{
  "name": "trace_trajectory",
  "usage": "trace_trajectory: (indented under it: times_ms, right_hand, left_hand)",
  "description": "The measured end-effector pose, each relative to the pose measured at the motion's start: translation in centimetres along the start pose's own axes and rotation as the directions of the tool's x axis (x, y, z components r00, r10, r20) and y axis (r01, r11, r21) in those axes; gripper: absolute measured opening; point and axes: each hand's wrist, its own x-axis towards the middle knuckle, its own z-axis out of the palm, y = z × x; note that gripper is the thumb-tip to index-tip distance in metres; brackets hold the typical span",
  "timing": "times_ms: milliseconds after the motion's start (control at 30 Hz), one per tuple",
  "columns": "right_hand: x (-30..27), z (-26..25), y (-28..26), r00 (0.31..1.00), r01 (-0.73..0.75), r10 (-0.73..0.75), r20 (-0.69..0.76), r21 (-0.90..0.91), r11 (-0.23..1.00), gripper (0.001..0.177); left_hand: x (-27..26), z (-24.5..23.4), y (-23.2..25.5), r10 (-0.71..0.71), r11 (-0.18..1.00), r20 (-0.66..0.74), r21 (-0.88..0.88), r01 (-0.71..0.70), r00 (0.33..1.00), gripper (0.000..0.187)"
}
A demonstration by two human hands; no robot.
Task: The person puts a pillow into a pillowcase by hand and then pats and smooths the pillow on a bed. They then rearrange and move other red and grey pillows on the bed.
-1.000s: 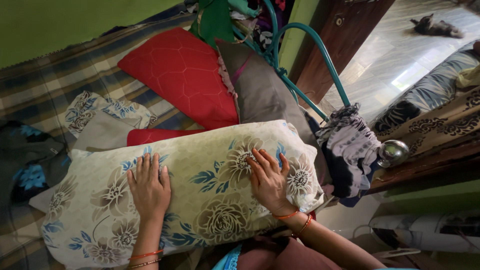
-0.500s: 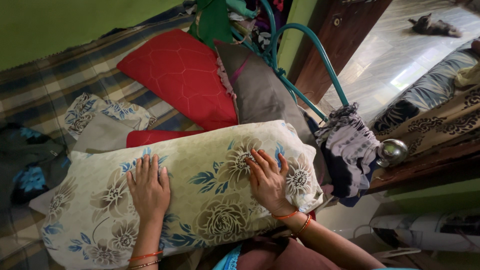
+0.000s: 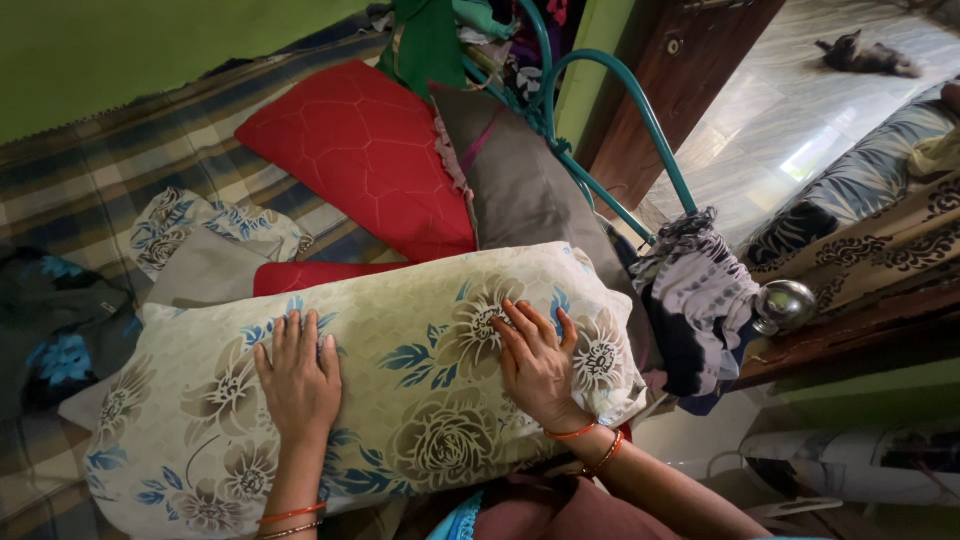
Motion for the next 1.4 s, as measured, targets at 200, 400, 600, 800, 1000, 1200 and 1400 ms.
trace_trajectory:
  times_ms: [200, 400, 600, 800, 1000, 1200, 1400]
  right_hand:
    - [0.0, 0.0, 0.0, 1.000, 0.000, 0.000, 0.000, 0.004, 1.000, 0.032]
    - [0.0, 0.1, 0.1, 1.000, 0.000, 0.000, -0.014, 0.002, 1.000, 0.031]
    - [-0.1, 0.2, 0.1, 1.000, -0.001, 0.001, 0.002, -0.004, 1.000, 0.034]
    - [-0.2, 0.3, 0.3, 1.000, 0.005, -0.005, 0.001, -0.003, 1.000, 0.033]
    - [-0.3, 0.3, 0.3, 1.000, 0.001, -0.001, 0.009, 0.004, 1.000, 0.035]
    - [-0.3, 0.4, 0.4, 1.000, 0.008, -0.008, 0.006, -0.005, 1.000, 0.035]
    - [1.8, 1.2, 0.2, 0.993, 0.019, -0.014, 0.114, -0.047, 0.999, 0.037]
  left_hand:
    - [-0.1, 0.3, -0.2, -0.005, 1.000, 0.010, 0.013, 0.005, 1.000, 0.050]
    - [-0.1, 0.3, -0.2, 0.000, 1.000, 0.011, 0.016, 0.000, 1.000, 0.051]
    - [0.0, 0.2, -0.1, 0.000, 1.000, 0.012, 0.017, 0.000, 1.000, 0.051]
    - [0.0, 0.1, 0.0, 0.001, 1.000, 0.009, 0.007, -0.001, 1.000, 0.051]
    - [0.0, 0.1, 0.0, -0.007, 1.000, 0.014, 0.005, 0.007, 1.000, 0.051]
    - [0.0, 0.2, -0.1, -0.003, 1.000, 0.010, 0.012, 0.003, 1.000, 0.051]
    - [0.2, 0.3, 2.6, -0.035, 0.995, 0.054, 0.090, 0.031, 0.998, 0.058]
